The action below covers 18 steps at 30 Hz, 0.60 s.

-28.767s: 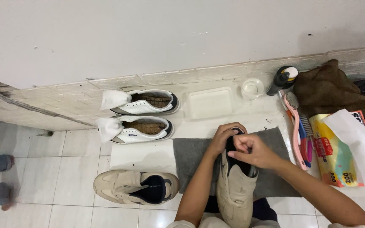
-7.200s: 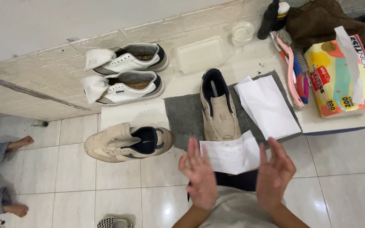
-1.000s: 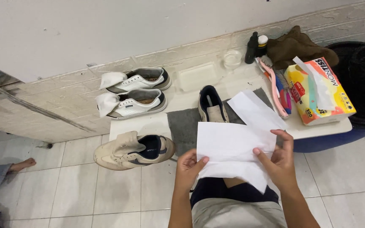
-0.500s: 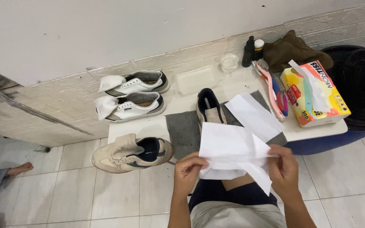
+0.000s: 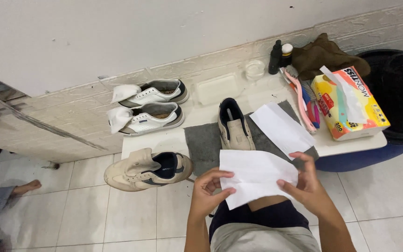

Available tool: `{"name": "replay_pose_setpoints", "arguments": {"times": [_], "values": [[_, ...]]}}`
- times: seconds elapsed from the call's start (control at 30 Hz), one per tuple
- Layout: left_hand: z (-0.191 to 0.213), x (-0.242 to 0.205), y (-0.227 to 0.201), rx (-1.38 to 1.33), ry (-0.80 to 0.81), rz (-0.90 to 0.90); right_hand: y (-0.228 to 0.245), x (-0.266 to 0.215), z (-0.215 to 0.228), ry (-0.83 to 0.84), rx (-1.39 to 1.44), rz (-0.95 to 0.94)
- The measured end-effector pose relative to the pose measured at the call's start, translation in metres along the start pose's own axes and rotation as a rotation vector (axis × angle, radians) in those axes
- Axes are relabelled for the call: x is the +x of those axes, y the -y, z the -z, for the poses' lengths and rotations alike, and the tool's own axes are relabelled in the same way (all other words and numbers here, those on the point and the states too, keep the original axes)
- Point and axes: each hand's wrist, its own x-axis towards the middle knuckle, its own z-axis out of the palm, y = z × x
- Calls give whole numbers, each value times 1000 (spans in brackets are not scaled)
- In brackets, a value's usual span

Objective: Wrapping a shoe with tissue paper to protect it, likely after a cleaning process.

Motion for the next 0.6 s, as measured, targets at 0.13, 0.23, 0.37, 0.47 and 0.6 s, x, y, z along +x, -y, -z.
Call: {"name": "replay_pose_setpoints", "arguments": {"times": [0.13, 0.23, 0.37, 0.47, 0.6], "values": [[4, -1, -6, -31, 134, 55, 9, -2, -4, -249, 81, 25], [5, -2, -9, -4, 187, 72, 4, -3, -3, -327, 110, 172], [2, 1, -17, 95, 261, 137, -8, -3, -6, -344, -19, 345], [0, 2, -9, 35, 172, 137, 2, -10, -11, -304, -168, 384], [-5, 0, 4, 63, 22, 82, -21, -7, 5, -189, -194, 545]]}}
